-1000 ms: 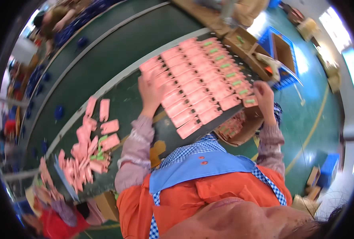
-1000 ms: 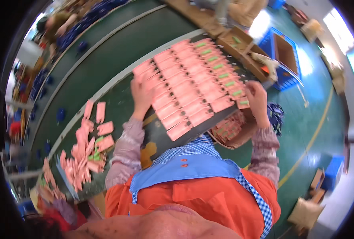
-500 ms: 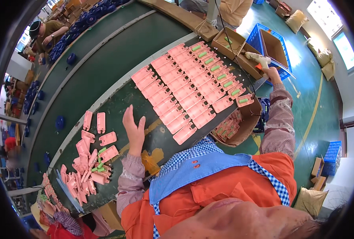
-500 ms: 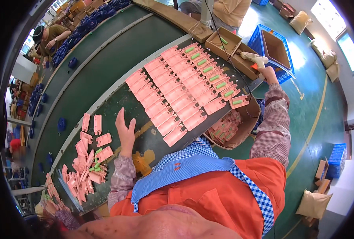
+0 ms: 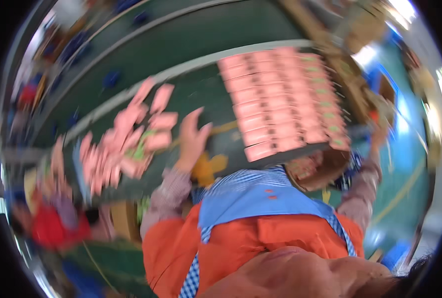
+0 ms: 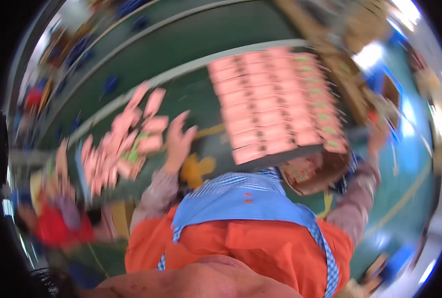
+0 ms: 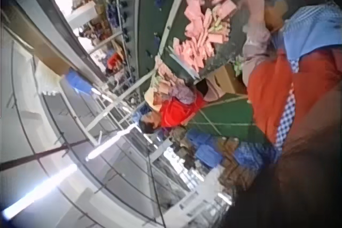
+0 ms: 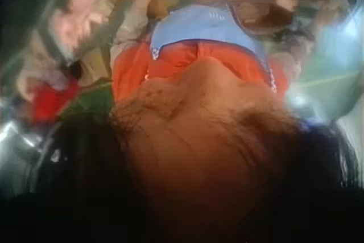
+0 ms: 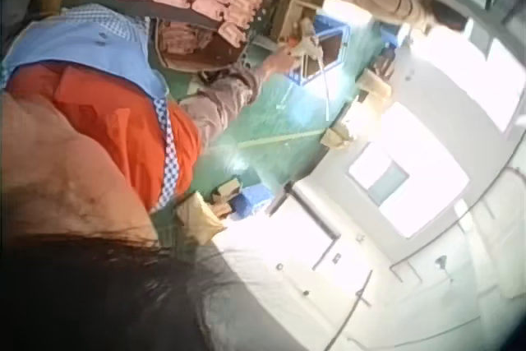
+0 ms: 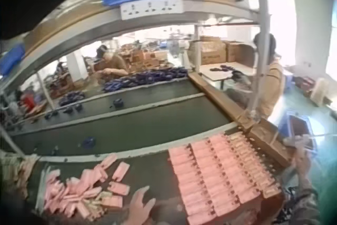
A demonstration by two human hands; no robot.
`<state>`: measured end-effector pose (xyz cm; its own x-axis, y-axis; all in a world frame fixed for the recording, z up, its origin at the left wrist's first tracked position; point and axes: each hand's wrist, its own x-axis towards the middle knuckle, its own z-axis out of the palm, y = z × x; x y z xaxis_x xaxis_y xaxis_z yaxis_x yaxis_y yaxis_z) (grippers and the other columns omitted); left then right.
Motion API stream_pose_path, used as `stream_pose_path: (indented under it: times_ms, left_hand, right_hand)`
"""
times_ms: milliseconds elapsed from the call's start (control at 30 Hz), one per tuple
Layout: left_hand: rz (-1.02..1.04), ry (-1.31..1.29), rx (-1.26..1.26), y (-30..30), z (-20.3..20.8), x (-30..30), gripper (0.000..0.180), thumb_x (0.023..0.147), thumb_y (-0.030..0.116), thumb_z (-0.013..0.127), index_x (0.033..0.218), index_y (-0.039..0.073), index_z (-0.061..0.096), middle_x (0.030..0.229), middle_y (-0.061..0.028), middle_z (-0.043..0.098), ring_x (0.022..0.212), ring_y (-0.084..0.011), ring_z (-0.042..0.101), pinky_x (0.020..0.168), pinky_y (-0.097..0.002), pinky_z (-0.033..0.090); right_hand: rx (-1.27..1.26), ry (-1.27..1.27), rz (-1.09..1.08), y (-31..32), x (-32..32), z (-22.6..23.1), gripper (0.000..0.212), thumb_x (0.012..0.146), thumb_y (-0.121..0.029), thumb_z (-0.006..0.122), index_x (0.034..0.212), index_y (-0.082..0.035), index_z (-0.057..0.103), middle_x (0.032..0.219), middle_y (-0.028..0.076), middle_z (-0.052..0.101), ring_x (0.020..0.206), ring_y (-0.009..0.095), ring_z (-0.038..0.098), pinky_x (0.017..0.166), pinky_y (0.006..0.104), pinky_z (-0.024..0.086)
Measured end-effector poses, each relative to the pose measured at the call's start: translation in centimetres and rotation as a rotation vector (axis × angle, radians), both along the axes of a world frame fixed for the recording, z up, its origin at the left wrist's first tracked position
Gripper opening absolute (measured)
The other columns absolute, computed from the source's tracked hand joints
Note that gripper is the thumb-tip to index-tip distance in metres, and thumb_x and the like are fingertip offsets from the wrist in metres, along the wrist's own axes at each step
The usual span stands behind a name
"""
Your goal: Assemble electronic components by gluing small green cylinders into pink plastic housings using a hot glue gun.
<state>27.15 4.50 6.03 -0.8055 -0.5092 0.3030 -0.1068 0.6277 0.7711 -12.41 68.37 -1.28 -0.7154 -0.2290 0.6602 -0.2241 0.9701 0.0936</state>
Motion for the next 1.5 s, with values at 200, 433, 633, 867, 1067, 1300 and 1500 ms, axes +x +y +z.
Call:
stream_pose_path:
  times_ms: [200, 433, 633, 867, 1067, 1300, 1500]
  left_hand:
    - [0.11, 0.073, 0.008, 1.9, 0.7, 6.9, 0.043, 0.077, 0.011, 0.067, 0.117, 0.003, 0.053, 0.111, -0.0176, 0.055, 0.107, -0.0355, 0.053, 0.092, -0.0411, 0.043]
    - [0.48, 0.047, -0.09, -2.5, 1.6, 14.7, 0.023, 0.078, 0.002, 0.064, 0.1, 0.003, 0.062, 0.093, -0.0109, 0.062, 0.084, -0.0236, 0.063, 0.074, -0.0326, 0.051]
    - [0.664, -0.053, -0.212, -6.1, -0.3, 17.7, 0.018, 0.077, 0.001, 0.064, 0.095, 0.003, 0.064, 0.088, -0.0113, 0.063, 0.079, -0.0255, 0.063, 0.07, -0.0335, 0.051]
    - [0.417, -0.12, -0.317, -6.1, -1.6, 11.3, 0.038, 0.075, 0.003, 0.063, 0.113, 0.006, 0.058, 0.107, -0.0144, 0.061, 0.1, -0.0333, 0.057, 0.086, -0.0413, 0.047]
    - [0.54, 0.047, -0.156, -11.3, -2.1, 10.9, 0.023, 0.079, 0.0, 0.06, 0.103, 0.003, 0.063, 0.099, -0.0129, 0.066, 0.088, -0.0238, 0.065, 0.081, -0.0331, 0.051]
    - [0.541, -0.217, -0.423, -10.7, -2.5, 11.9, 0.009, 0.073, 0.008, 0.065, 0.08, 0.004, 0.066, 0.081, -0.0098, 0.061, 0.077, -0.0284, 0.059, 0.07, -0.039, 0.047]
    - [0.567, -0.446, -0.684, -9.1, -3.8, 10.1, 0.014, 0.066, 0.017, 0.069, 0.071, 0.004, 0.066, 0.085, -0.0128, 0.058, 0.087, -0.0314, 0.054, 0.074, -0.0424, 0.045]
  right_hand:
    - [-0.029, 0.065, 0.172, -7.3, 3.5, 5.0, 0.032, 0.09, -0.027, 0.062, 0.106, 0.001, 0.065, 0.097, 0.015, 0.068, 0.084, 0.021, 0.065, 0.074, 0.0267, 0.051]
    - [-0.794, -0.337, -0.06, 6.0, 2.4, 2.3, 0.042, 0.093, -0.033, 0.053, 0.12, -0.001, 0.056, 0.108, 0.013, 0.064, 0.088, 0.022, 0.065, 0.072, 0.0306, 0.053]
    - [-1.61, -0.604, 0.093, 0.7, 5.4, 7.0, 0.031, 0.084, -0.02, 0.067, 0.105, 0.004, 0.065, 0.097, 0.011, 0.067, 0.085, 0.017, 0.064, 0.074, 0.0264, 0.051]
    - [-1.725, -0.709, 0.219, -4.2, 9.5, 9.4, 0.025, 0.085, -0.017, 0.066, 0.099, 0.004, 0.066, 0.091, 0.009, 0.067, 0.081, 0.015, 0.064, 0.071, 0.0232, 0.051]
    - [-1.636, -0.709, 0.296, -8.0, 12.6, 11.4, 0.023, 0.087, -0.015, 0.065, 0.097, 0.005, 0.066, 0.089, 0.008, 0.066, 0.08, 0.014, 0.063, 0.071, 0.0222, 0.051]
    - [-1.701, -0.659, 0.414, -11.1, 14.0, 13.0, 0.023, 0.088, -0.016, 0.064, 0.097, 0.005, 0.064, 0.09, 0.01, 0.065, 0.082, 0.015, 0.062, 0.073, 0.0236, 0.051]
    - [-1.773, -0.79, 0.591, -12.2, 14.3, 13.5, 0.024, 0.09, -0.016, 0.062, 0.098, 0.006, 0.063, 0.09, 0.011, 0.064, 0.082, 0.015, 0.062, 0.075, 0.0243, 0.051]
